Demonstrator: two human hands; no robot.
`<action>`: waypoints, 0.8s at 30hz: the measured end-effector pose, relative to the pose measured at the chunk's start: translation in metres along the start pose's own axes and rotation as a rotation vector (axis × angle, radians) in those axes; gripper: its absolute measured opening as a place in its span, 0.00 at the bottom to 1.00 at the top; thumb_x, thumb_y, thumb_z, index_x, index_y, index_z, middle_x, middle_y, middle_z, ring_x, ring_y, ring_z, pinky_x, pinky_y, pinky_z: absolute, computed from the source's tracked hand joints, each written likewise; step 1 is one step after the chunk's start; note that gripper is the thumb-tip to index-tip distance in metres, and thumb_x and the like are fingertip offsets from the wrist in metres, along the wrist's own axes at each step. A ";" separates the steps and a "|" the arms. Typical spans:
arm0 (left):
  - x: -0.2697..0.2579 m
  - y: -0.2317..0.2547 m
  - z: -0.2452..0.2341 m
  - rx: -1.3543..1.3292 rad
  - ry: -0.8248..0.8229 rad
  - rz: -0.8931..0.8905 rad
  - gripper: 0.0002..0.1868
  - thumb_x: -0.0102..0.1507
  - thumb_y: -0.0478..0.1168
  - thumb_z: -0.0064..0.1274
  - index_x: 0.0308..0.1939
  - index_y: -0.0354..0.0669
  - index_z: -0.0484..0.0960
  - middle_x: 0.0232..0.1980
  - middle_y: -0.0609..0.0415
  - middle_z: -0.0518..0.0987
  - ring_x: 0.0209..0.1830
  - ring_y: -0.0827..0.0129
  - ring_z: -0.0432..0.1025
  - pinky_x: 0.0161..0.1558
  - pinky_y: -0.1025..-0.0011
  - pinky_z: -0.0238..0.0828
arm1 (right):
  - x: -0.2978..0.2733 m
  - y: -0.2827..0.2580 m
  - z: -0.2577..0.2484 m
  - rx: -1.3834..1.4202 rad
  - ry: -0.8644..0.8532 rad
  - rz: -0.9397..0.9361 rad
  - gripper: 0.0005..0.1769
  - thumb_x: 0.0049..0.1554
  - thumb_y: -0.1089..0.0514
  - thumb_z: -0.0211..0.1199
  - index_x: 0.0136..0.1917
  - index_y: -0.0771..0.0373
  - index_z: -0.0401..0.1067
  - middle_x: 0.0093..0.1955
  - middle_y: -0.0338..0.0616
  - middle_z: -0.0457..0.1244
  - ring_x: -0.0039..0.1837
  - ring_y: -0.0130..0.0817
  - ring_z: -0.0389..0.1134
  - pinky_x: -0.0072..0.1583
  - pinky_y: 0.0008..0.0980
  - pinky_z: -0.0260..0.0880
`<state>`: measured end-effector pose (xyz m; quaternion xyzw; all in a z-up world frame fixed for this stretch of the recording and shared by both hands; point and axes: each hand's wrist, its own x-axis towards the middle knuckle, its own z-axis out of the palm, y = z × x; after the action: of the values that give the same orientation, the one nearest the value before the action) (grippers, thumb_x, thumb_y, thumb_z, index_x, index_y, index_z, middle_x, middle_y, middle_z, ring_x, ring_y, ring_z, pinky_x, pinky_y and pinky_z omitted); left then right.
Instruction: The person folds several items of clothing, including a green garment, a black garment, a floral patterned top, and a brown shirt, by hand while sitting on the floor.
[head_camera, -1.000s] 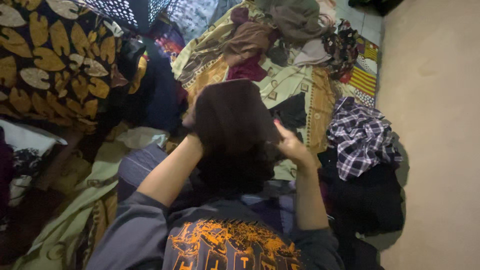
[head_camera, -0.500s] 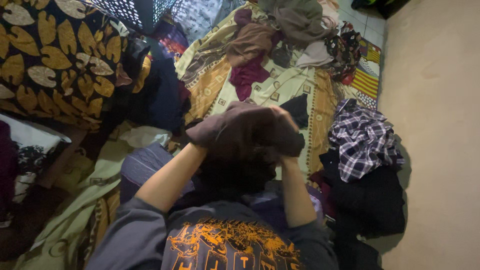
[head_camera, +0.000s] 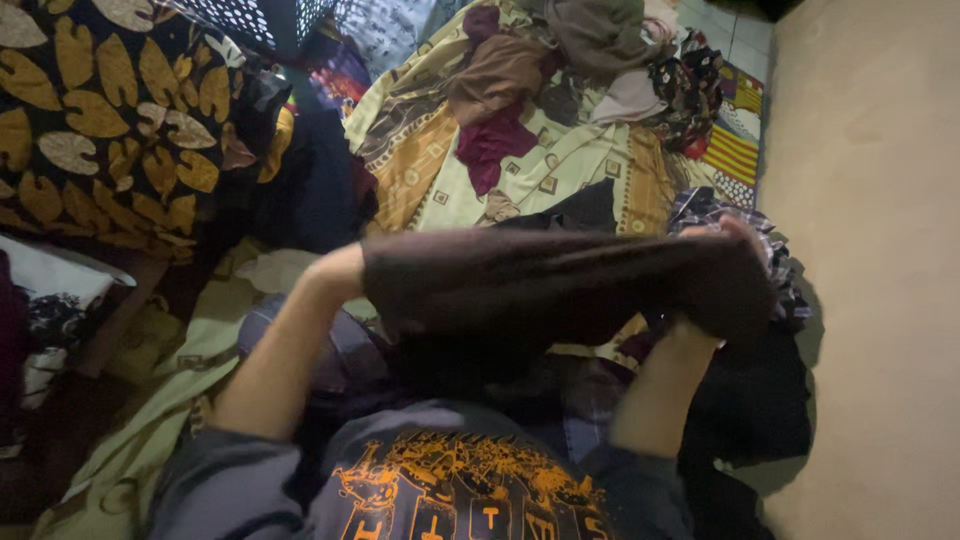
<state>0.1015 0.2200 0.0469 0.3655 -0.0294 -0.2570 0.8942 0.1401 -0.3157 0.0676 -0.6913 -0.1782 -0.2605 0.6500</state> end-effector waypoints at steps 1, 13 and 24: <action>-0.003 0.010 -0.006 -0.042 0.038 0.029 0.25 0.73 0.41 0.39 0.72 0.32 0.65 0.69 0.41 0.71 0.62 0.57 0.77 0.67 0.58 0.75 | 0.005 0.001 0.001 -0.083 -0.016 -0.008 0.19 0.71 0.53 0.57 0.71 0.64 0.66 0.59 0.44 0.66 0.60 0.34 0.67 0.69 0.38 0.68; 0.060 0.088 -0.076 -0.423 0.246 0.756 0.35 0.73 0.52 0.43 0.81 0.48 0.50 0.75 0.50 0.70 0.66 0.63 0.73 0.61 0.66 0.74 | 0.141 0.044 0.112 0.044 -0.046 -0.001 0.31 0.65 0.56 0.53 0.74 0.78 0.52 0.67 0.59 0.59 0.67 0.50 0.62 0.70 0.43 0.62; 0.129 -0.174 -0.175 1.420 -0.219 0.172 0.36 0.59 0.46 0.57 0.71 0.40 0.71 0.71 0.38 0.72 0.72 0.47 0.65 0.71 0.62 0.58 | -0.102 0.173 0.141 -0.291 -0.916 0.794 0.19 0.62 0.56 0.58 0.63 0.64 0.74 0.55 0.45 0.72 0.51 0.31 0.73 0.52 0.32 0.74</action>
<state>0.1794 0.1654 -0.2153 0.8268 -0.3073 -0.1397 0.4499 0.1777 -0.1824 -0.1349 -0.8278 -0.1309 0.3023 0.4542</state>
